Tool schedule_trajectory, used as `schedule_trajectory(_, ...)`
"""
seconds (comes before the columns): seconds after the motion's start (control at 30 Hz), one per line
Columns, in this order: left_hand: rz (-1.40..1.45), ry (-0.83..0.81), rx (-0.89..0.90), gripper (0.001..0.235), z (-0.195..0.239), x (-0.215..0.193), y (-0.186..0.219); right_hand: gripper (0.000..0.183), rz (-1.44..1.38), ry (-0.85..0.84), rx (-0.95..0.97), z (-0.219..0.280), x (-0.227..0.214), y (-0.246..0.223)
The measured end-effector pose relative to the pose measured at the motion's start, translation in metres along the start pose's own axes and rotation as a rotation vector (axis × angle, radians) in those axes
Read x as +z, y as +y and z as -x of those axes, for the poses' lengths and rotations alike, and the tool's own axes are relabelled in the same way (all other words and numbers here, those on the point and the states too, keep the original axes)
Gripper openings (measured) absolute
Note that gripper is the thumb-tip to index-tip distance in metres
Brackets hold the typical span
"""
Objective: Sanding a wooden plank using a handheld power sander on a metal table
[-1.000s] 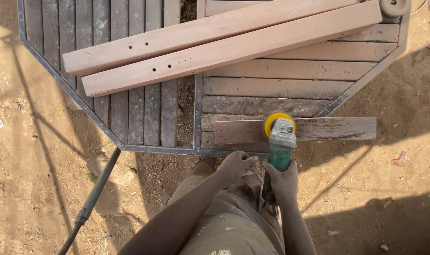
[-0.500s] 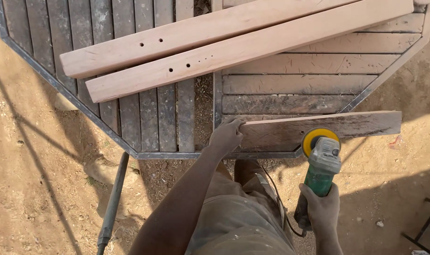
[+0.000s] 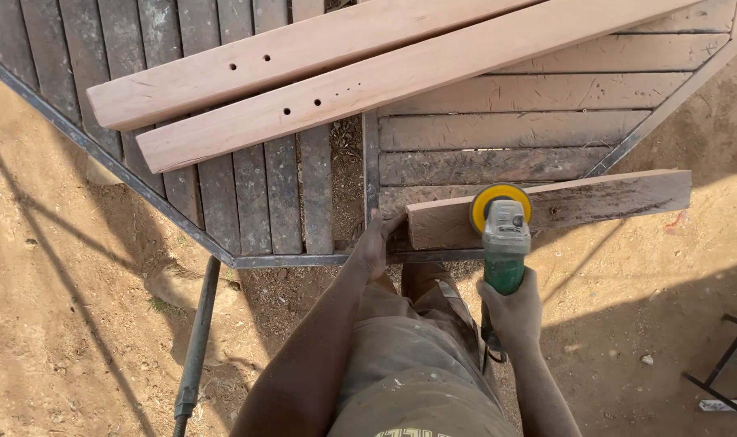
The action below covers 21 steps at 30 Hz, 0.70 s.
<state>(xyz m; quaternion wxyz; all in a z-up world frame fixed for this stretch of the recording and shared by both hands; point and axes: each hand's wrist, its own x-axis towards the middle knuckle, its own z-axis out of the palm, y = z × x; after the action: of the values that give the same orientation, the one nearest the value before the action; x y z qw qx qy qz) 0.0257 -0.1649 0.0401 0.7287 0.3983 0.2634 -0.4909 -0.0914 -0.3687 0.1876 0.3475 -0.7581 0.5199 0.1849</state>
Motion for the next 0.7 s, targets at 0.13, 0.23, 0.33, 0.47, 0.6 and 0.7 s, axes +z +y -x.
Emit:
schedule_trajectory(0.13,0.044,0.061,-0.026,0.085,-0.064,-0.049,-0.038,0.065,0.046,-0.078,-0.051,0.021,-0.011,-0.032)
schedule_trajectory(0.23,0.06,0.022,-0.052,0.089,-0.087,-0.066,-0.052,0.067,0.052,-0.084,-0.05,0.01,-0.014,-0.018)
schedule_trajectory(0.33,0.017,0.058,-0.116,0.095,-0.083,-0.058,-0.043,0.067,0.013,0.015,-0.03,-0.004,-0.018,-0.003)
schedule_trajectory(0.47,-0.005,0.07,-0.112,0.093,-0.075,-0.052,-0.038,0.062,-0.089,0.098,-0.016,-0.007,-0.026,-0.004)
schedule_trajectory(0.6,0.021,0.048,-0.128,0.095,-0.065,-0.044,-0.028,0.067,-0.021,0.094,-0.002,-0.006,-0.004,-0.011)
schedule_trajectory(0.7,0.04,0.077,-0.136,0.098,-0.068,-0.045,-0.03,0.07,0.081,-0.001,-0.043,0.005,0.016,-0.028)
